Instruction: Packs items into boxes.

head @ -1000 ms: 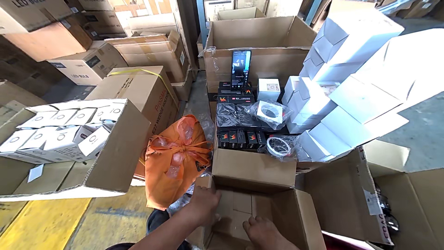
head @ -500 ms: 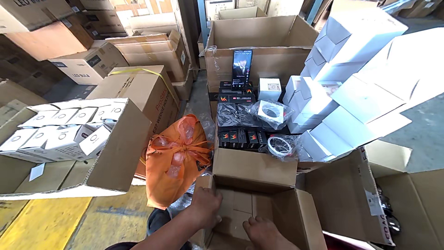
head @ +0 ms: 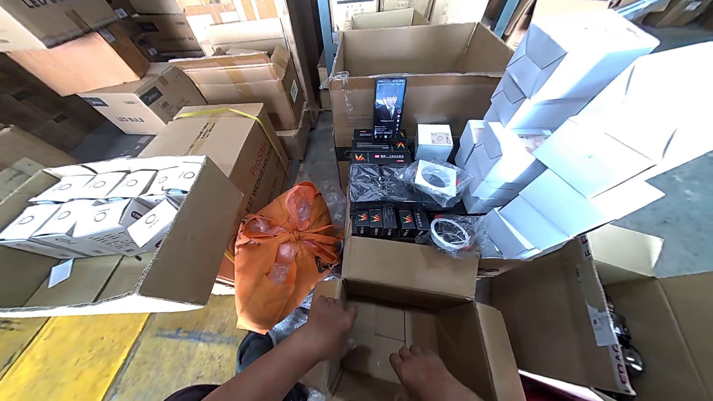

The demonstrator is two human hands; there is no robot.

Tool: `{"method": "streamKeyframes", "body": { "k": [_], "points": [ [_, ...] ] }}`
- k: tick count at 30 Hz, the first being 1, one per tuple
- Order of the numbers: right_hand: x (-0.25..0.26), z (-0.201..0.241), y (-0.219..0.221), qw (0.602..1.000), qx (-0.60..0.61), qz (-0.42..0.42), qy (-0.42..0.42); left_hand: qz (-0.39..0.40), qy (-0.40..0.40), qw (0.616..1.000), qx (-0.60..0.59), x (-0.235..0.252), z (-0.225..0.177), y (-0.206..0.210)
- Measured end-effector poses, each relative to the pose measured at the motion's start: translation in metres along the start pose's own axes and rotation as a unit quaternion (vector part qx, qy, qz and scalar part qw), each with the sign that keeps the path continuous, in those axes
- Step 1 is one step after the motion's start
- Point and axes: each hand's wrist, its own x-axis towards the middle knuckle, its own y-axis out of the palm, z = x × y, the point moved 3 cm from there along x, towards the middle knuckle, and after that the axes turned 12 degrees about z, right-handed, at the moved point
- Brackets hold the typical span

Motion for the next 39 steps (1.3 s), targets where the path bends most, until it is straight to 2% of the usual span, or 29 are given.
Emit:
{"method": "streamKeyframes", "body": {
  "k": [4, 7, 12, 15, 19, 23, 26, 31, 35, 39],
  "points": [
    [0.001, 0.000, 0.002, 1.000, 0.002, -0.010, 0.002, -0.061, 0.002, 0.996, -0.057, -0.005, 0.028, -0.014],
    [-0.001, 0.001, 0.003, 1.000, -0.005, -0.016, 0.006, -0.157, -0.059, 0.983, -0.080, -0.011, 0.071, -0.040],
    [-0.005, 0.000, 0.007, 1.000, -0.005, -0.021, 0.003, -0.293, -0.163, 0.924, -0.181, -0.013, 0.153, -0.064],
    [-0.006, -0.003, 0.009, 1.000, -0.012, -0.015, 0.010, -0.298, -0.195, 0.900, -0.252, 0.004, 0.177, -0.057],
    [-0.011, -0.007, 0.003, 0.999, -0.007, -0.025, 0.022, -0.241, -0.215, 0.902, -0.285, 0.029, 0.186, -0.041],
    [-0.017, -0.008, 0.000, 0.999, -0.007, -0.020, 0.034, -0.205, -0.268, 0.899, -0.280, 0.020, 0.169, -0.037],
    [-0.019, -0.010, 0.000, 0.999, -0.008, -0.023, 0.036, -0.227, -0.305, 0.881, -0.282, 0.029, 0.172, -0.025],
    [-0.023, -0.016, -0.001, 0.999, -0.003, -0.043, 0.030, -0.306, -0.284, 0.870, -0.261, 0.025, 0.177, -0.018],
    [-0.027, -0.017, -0.006, 0.998, -0.002, -0.050, 0.034, -0.318, -0.300, 0.859, -0.266, 0.006, 0.176, -0.048],
    [-0.028, -0.011, -0.008, 0.998, -0.006, -0.052, 0.023, -0.356, -0.339, 0.824, -0.283, -0.017, 0.177, -0.079]
  ]
}}
